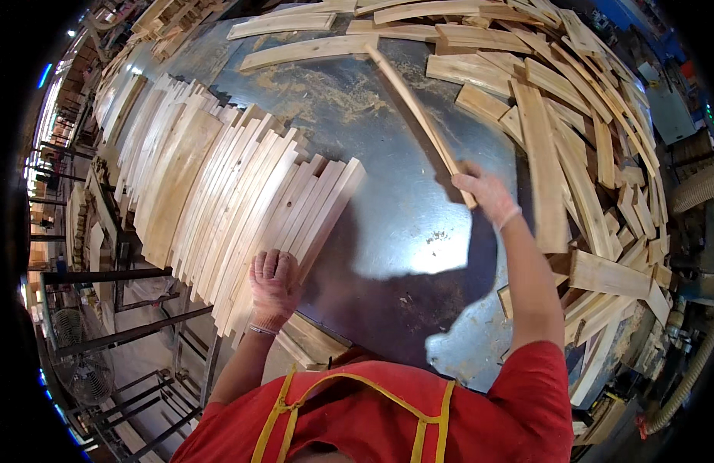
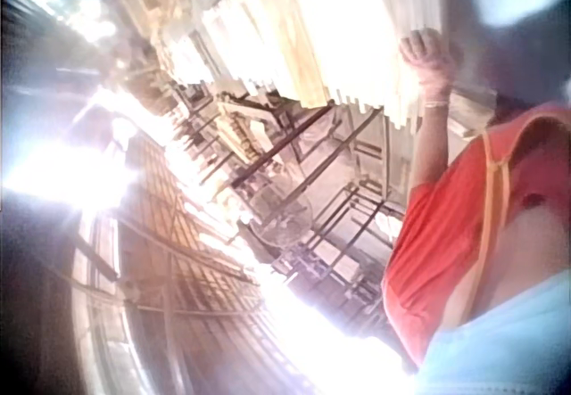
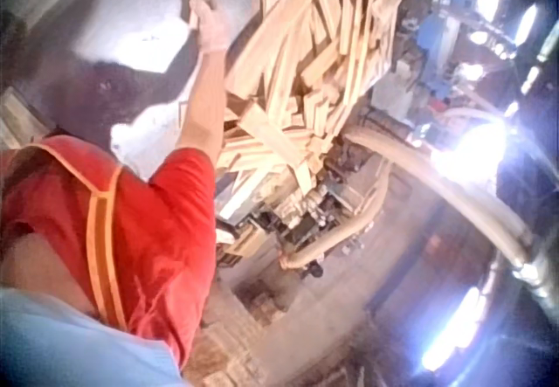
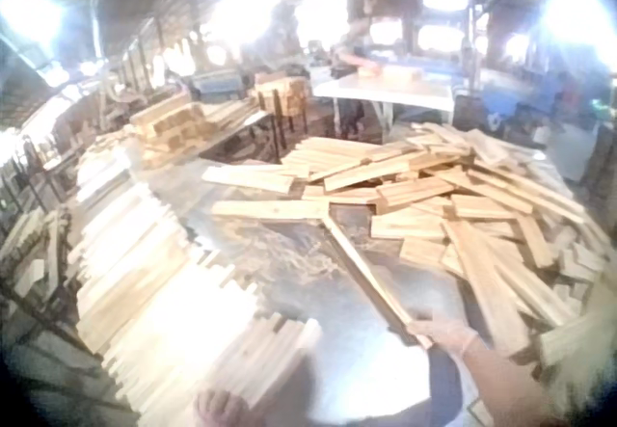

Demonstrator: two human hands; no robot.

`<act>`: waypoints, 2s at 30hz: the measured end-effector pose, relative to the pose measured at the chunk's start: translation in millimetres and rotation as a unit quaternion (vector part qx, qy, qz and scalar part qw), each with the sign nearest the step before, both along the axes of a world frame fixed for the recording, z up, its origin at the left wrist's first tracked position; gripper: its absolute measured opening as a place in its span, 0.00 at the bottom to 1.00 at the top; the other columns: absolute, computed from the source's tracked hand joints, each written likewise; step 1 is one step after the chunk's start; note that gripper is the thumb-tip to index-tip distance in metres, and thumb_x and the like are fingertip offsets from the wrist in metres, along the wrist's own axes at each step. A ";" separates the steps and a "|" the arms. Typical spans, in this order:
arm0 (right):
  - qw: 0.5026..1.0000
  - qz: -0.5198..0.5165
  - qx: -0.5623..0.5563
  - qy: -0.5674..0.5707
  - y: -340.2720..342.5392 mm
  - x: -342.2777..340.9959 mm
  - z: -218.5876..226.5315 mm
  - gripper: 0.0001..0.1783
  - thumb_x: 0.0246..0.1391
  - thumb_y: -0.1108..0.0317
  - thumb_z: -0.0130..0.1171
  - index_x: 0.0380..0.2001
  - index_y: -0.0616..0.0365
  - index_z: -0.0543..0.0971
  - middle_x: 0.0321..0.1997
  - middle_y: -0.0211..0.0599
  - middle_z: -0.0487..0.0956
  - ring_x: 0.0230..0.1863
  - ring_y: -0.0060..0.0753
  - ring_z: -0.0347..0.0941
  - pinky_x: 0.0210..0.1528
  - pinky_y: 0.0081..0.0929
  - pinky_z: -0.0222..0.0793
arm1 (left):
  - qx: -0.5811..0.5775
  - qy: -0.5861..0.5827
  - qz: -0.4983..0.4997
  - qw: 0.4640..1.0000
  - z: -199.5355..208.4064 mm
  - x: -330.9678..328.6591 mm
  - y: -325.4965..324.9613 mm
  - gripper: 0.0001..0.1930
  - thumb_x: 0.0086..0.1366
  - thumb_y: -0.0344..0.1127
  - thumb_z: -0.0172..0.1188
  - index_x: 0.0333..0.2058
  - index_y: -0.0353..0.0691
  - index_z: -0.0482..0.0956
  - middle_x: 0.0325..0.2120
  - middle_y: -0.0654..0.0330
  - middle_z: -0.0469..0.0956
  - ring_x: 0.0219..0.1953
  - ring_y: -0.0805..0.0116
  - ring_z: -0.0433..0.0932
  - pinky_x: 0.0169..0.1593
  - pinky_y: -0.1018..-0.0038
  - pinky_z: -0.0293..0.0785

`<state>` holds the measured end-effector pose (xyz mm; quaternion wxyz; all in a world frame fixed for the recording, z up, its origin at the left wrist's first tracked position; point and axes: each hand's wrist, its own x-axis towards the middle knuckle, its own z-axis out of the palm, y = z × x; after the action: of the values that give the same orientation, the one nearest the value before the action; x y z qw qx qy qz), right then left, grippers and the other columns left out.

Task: The person repeatedly picks up individual wooden planks from a scattered pile on a metal table and places them into a neat vertical stack. The person handles the planks one at a time, aligning them carefully to build a growing stack on the left side of the table.

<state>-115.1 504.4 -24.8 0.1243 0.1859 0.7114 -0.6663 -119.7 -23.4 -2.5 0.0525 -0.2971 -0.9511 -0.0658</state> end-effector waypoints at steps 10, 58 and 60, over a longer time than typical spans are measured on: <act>0.914 -0.144 -0.380 -0.003 -197.0 112.8 10.2 0.37 0.60 0.64 0.67 0.71 0.59 0.71 0.59 0.42 0.83 0.57 0.43 0.84 0.63 0.44 0.82 | -0.006 0.009 -0.005 1.000 1.0 4.7 -4.1 0.30 0.61 0.42 0.66 0.62 0.41 0.75 0.61 0.49 0.74 0.65 0.42 0.70 0.71 0.43 0.63; 0.953 0.090 0.287 0.020 -156.3 48.8 63.2 0.37 0.60 0.43 0.62 0.62 0.60 0.79 0.56 0.58 0.84 0.58 0.62 0.80 0.61 0.46 0.75 | 0.007 -0.033 -0.042 0.999 8.1 45.0 -2.5 0.28 0.62 0.43 0.67 0.61 0.44 0.75 0.59 0.52 0.75 0.64 0.45 0.70 0.71 0.46 0.63; 0.888 -0.017 0.459 0.017 -61.8 58.0 62.5 0.40 0.58 0.42 0.63 0.65 0.61 0.77 0.63 0.61 0.81 0.66 0.62 0.77 0.68 0.46 0.72 | 0.031 -0.013 -0.054 0.998 9.8 44.2 4.0 0.24 0.62 0.39 0.65 0.57 0.42 0.77 0.54 0.52 0.75 0.60 0.46 0.72 0.68 0.46 0.65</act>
<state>-57.1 442.6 37.7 0.0019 0.2231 0.9366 -0.2702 -75.5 -19.3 7.3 0.0459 -0.3458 -0.9316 -0.1021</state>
